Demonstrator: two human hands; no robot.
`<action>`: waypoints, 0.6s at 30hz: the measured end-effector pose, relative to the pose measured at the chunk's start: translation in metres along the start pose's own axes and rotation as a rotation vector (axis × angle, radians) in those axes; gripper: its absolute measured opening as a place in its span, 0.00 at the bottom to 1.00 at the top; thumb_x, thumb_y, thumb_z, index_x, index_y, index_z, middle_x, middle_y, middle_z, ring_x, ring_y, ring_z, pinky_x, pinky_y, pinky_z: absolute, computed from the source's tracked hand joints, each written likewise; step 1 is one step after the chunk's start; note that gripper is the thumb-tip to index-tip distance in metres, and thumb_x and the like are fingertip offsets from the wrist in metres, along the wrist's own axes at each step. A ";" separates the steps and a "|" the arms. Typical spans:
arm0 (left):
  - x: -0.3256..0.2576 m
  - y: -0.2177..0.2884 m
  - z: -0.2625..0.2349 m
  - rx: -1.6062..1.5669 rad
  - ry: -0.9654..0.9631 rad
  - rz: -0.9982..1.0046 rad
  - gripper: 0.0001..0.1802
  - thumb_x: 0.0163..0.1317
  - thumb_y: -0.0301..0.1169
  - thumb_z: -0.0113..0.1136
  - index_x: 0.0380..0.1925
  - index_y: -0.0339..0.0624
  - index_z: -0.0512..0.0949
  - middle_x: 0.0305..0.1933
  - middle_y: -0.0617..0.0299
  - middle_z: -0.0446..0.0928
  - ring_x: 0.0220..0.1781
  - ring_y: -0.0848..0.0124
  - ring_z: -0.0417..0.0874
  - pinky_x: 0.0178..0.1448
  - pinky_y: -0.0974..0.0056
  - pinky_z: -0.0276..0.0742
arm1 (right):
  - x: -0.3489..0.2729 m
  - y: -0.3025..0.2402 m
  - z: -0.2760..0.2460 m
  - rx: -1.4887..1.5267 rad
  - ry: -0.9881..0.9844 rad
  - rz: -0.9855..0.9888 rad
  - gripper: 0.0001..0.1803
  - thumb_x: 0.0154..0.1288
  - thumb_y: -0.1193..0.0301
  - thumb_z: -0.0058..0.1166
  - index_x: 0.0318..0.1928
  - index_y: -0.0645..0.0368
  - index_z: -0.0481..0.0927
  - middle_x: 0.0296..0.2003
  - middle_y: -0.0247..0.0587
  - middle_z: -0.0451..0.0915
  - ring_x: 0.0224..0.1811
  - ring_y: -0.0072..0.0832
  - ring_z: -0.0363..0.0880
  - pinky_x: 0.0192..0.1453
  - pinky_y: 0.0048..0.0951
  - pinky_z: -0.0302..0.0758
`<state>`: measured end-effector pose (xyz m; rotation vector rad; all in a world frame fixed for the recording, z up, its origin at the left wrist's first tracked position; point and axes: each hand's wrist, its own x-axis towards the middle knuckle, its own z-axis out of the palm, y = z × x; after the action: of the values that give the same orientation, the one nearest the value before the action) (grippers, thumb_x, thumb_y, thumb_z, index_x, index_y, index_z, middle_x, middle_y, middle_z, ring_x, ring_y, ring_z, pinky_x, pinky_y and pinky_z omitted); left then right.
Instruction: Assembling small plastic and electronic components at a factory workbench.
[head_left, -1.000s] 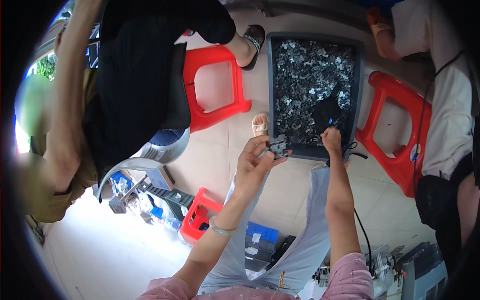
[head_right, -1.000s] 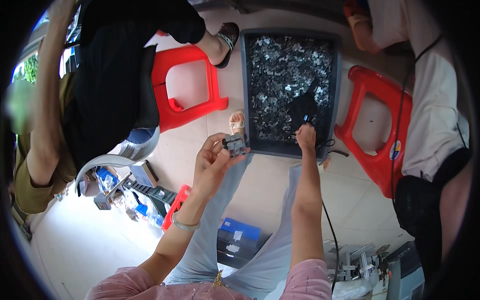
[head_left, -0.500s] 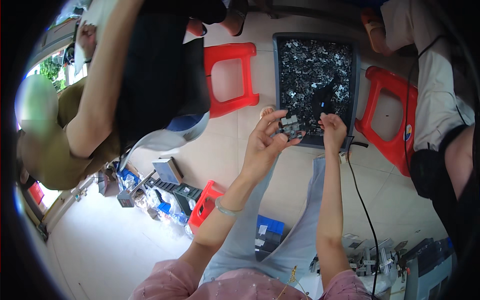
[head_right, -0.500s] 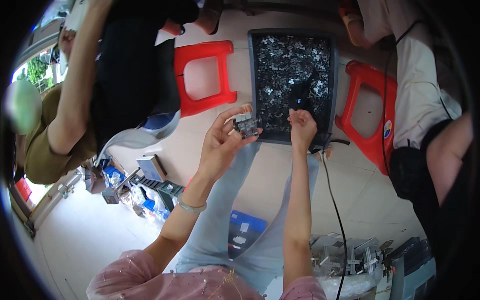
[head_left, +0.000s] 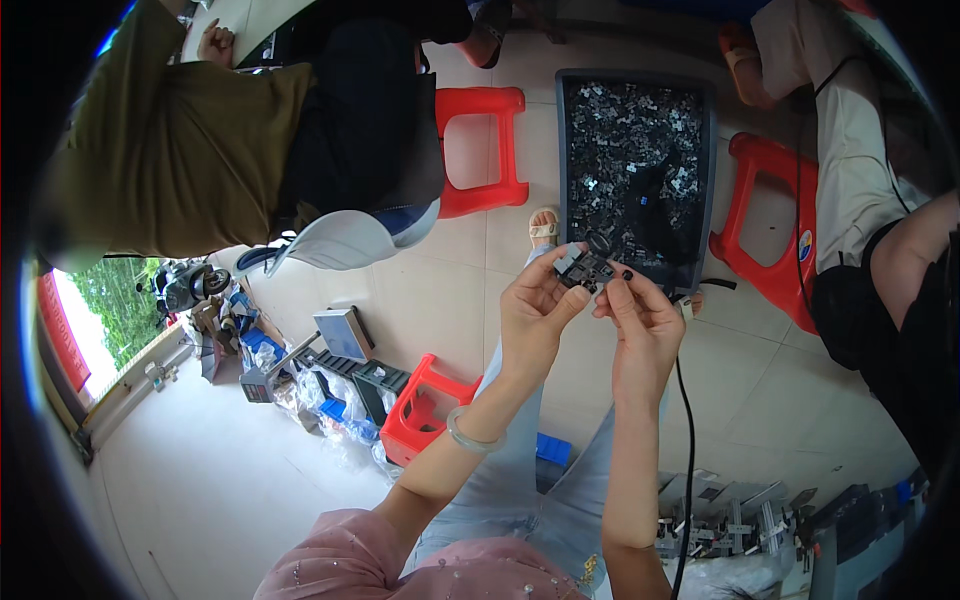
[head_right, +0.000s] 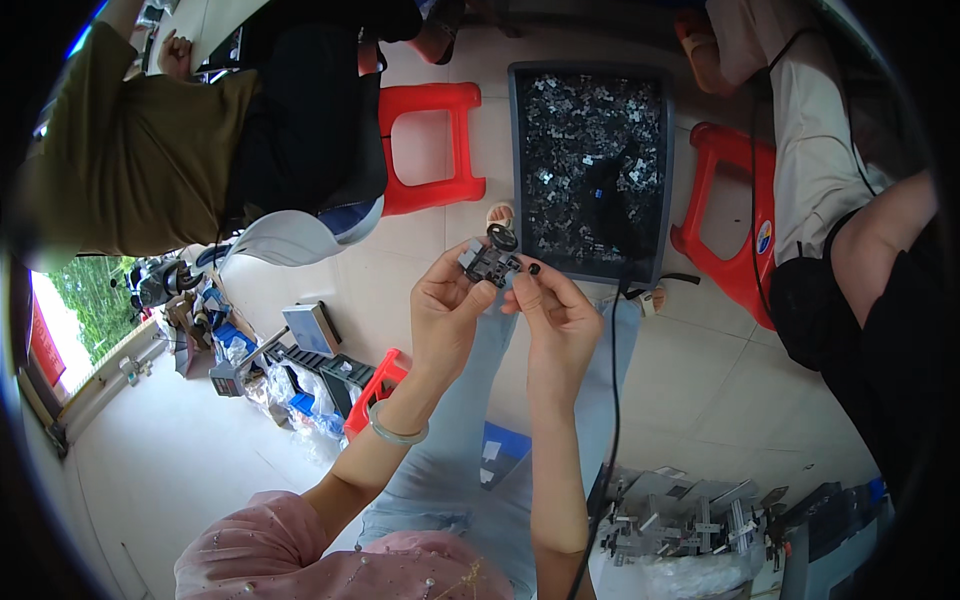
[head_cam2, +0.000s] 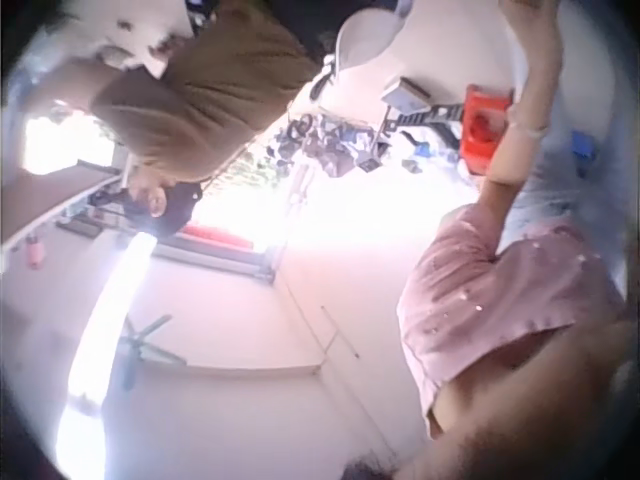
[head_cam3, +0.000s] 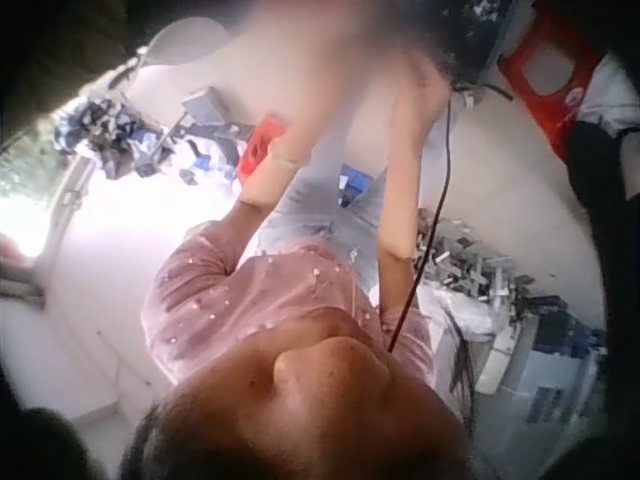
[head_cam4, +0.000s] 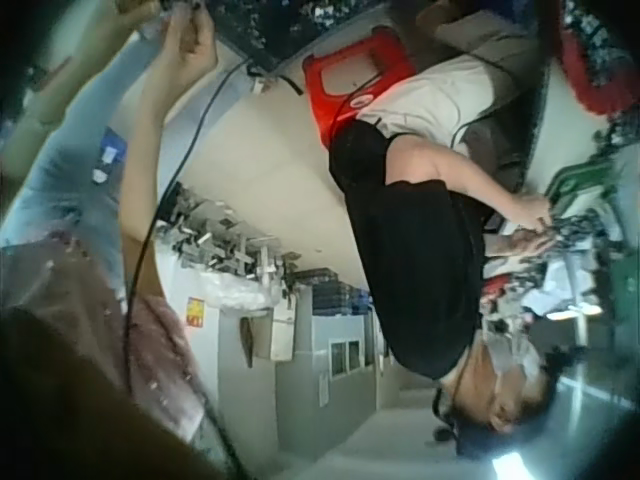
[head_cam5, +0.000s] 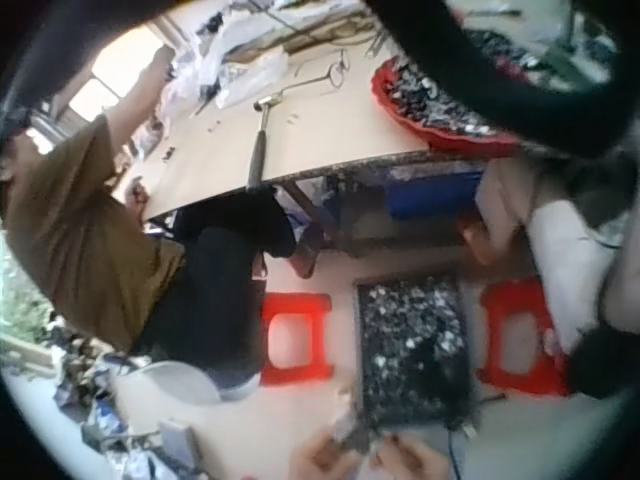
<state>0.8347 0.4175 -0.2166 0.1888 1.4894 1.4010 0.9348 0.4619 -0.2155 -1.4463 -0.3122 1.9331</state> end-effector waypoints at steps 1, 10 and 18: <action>0.001 -0.005 -0.001 0.042 0.011 -0.024 0.22 0.58 0.15 0.58 0.54 0.30 0.68 0.48 0.57 0.76 0.47 0.74 0.79 0.50 0.72 0.76 | 0.008 0.007 -0.004 -0.095 -0.015 -0.022 0.11 0.61 0.77 0.60 0.43 0.69 0.81 0.31 0.36 0.80 0.29 0.20 0.78 0.35 0.21 0.76; 0.029 -0.034 -0.015 0.212 -0.029 -0.218 0.13 0.59 0.15 0.57 0.42 0.34 0.68 0.42 0.59 0.79 0.40 0.79 0.80 0.45 0.75 0.77 | 0.055 0.020 -0.030 -0.588 -0.177 -0.191 0.10 0.57 0.83 0.60 0.41 0.69 0.82 0.35 0.39 0.80 0.31 0.20 0.80 0.34 0.19 0.79; 0.043 -0.046 -0.016 0.141 0.108 -0.210 0.18 0.59 0.15 0.56 0.49 0.33 0.67 0.41 0.57 0.81 0.41 0.77 0.81 0.47 0.73 0.78 | 0.051 0.045 -0.025 -0.710 0.118 -0.430 0.06 0.50 0.82 0.66 0.31 0.65 0.83 0.28 0.37 0.82 0.28 0.21 0.79 0.33 0.20 0.74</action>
<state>0.8269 0.4231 -0.2811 0.0429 1.6480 1.1552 0.9334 0.4566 -0.2876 -1.7267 -1.2382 1.4291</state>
